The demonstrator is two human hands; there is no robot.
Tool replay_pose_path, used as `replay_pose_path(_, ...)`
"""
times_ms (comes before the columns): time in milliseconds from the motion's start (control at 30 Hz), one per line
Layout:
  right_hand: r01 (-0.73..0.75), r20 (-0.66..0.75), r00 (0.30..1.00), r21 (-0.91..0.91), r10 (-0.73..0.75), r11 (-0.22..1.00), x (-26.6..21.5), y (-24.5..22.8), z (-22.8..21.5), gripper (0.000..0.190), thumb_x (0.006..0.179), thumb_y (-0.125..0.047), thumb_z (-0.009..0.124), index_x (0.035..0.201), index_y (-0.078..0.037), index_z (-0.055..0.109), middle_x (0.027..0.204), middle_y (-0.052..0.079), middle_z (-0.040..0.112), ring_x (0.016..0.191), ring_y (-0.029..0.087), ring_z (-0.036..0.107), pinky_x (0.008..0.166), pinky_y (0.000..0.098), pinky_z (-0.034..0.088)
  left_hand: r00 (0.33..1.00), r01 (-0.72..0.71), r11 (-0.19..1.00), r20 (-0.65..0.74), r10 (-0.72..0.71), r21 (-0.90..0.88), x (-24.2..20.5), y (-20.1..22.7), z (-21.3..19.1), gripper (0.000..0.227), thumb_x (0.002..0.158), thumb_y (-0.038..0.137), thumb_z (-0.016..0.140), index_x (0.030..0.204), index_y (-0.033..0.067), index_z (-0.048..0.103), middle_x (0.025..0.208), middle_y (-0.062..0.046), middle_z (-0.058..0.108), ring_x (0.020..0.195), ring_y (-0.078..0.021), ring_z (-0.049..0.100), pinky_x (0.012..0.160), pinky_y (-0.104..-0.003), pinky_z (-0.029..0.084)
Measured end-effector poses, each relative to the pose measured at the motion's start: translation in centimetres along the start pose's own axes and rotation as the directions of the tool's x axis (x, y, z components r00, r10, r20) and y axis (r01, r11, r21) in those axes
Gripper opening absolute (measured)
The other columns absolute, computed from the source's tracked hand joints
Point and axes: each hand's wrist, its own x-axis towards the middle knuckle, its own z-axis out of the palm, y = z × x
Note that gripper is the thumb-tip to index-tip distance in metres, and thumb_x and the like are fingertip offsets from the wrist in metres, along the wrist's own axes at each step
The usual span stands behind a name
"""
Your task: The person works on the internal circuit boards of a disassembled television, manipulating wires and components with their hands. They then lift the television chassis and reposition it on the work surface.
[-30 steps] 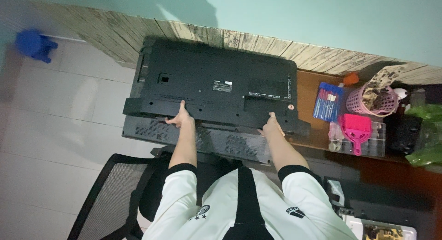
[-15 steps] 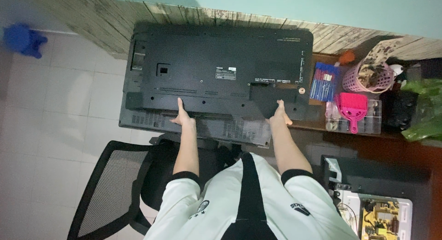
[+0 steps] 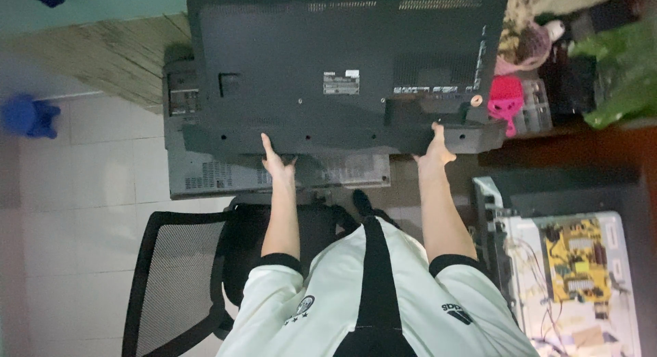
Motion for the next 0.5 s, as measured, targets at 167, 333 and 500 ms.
replay_pose_path(167, -0.040, -0.058, 0.997, 0.071, 0.044, 0.997, -0.3, -3.5, -5.6, 0.128, 0.064, -0.037, 0.099, 0.151, -0.012, 0.007, 0.152, 0.033, 0.017, 0.141, 0.053, 0.031, 0.106, 0.0721, 0.037, 0.995, 0.029, 0.999, 0.099, -0.031, 0.024, -7.4, -1.3, 2.5, 0.129, 0.069, 0.055, 0.093, 0.156, 0.0067, 0.010, 0.156, -0.032, 0.014, 0.146, -0.0508, 0.018, 0.110, -0.075, 0.024)
replay_pose_path(333, -0.024, -0.055, 0.998, 0.166, 0.033, 0.986, -0.2, -7.6, -10.8, 0.130, 0.065, -0.035, 0.099, 0.151, -0.013, 0.004, 0.152, 0.030, 0.025, 0.141, 0.053, 0.031, 0.108, 0.0716, 0.036, 0.984, 0.042, 0.997, 0.172, -0.053, 0.065, -12.6, -4.7, 4.9, 0.132, 0.068, 0.057, 0.091, 0.156, 0.0093, 0.004, 0.156, -0.035, 0.010, 0.145, -0.0537, 0.019, 0.112, -0.075, 0.022)
replay_pose_path(500, -0.014, -0.032, 0.999, 0.215, 0.022, 0.977, 0.7, -10.9, -16.8, 0.129, 0.070, -0.037, 0.097, 0.152, -0.012, 0.000, 0.155, 0.025, 0.029, 0.144, 0.052, 0.025, 0.110, 0.0734, 0.031, 0.955, 0.040, 0.993, 0.289, -0.070, 0.108, -14.7, -9.2, 5.4, 0.125, 0.070, 0.070, 0.085, 0.155, 0.0142, 0.012, 0.153, -0.029, 0.018, 0.144, -0.0484, 0.024, 0.115, -0.070, 0.023)
